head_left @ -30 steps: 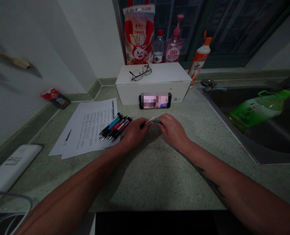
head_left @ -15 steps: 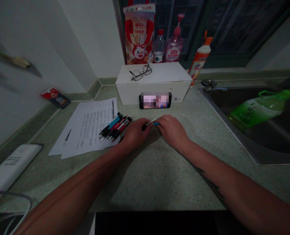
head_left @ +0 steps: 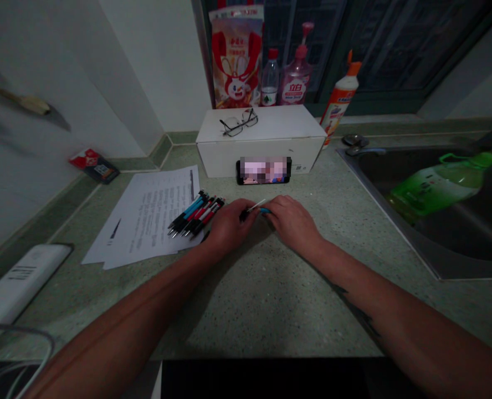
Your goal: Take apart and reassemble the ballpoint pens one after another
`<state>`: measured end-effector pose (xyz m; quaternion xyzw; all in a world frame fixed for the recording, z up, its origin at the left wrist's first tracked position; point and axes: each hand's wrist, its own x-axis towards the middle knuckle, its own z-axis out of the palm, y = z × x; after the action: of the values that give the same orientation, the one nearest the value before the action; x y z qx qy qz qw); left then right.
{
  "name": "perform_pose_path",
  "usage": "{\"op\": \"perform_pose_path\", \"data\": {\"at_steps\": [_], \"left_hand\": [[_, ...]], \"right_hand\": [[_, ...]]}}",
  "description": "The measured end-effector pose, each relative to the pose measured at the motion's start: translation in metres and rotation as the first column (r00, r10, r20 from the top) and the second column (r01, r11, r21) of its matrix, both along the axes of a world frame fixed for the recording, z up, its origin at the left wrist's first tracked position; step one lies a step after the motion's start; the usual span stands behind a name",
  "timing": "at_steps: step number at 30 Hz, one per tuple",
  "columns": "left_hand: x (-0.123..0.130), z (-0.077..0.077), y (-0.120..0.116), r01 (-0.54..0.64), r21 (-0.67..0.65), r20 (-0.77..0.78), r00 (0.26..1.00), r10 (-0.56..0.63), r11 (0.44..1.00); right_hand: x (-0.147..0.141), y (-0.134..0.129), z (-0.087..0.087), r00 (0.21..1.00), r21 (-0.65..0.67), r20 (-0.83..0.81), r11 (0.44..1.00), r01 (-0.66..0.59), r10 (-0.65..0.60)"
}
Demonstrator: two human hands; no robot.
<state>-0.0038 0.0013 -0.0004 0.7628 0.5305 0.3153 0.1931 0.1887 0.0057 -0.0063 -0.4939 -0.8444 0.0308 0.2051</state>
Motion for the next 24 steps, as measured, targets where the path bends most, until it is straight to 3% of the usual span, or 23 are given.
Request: {"op": "perform_pose_path", "data": {"at_steps": [10, 20, 24], "left_hand": [[-0.0013, -0.0055, 0.0021, 0.025, 0.02, 0.026, 0.999, -0.025, 0.999], [-0.0017, -0.0068, 0.0011, 0.036, 0.042, 0.075, 0.996, -0.039, 0.998], [-0.0012, -0.0036, -0.0009, 0.032, 0.044, 0.12, 0.992, -0.037, 0.999]], "right_hand": [[-0.0007, -0.0029, 0.0056, 1.0, -0.037, -0.007, 0.999, -0.002, 0.002], [-0.0029, -0.0024, -0.0004, 0.997, -0.061, -0.079, 0.998, -0.019, 0.014], [-0.0031, -0.0021, -0.001, 0.994, -0.04, -0.104, 0.999, 0.027, -0.031]]}}
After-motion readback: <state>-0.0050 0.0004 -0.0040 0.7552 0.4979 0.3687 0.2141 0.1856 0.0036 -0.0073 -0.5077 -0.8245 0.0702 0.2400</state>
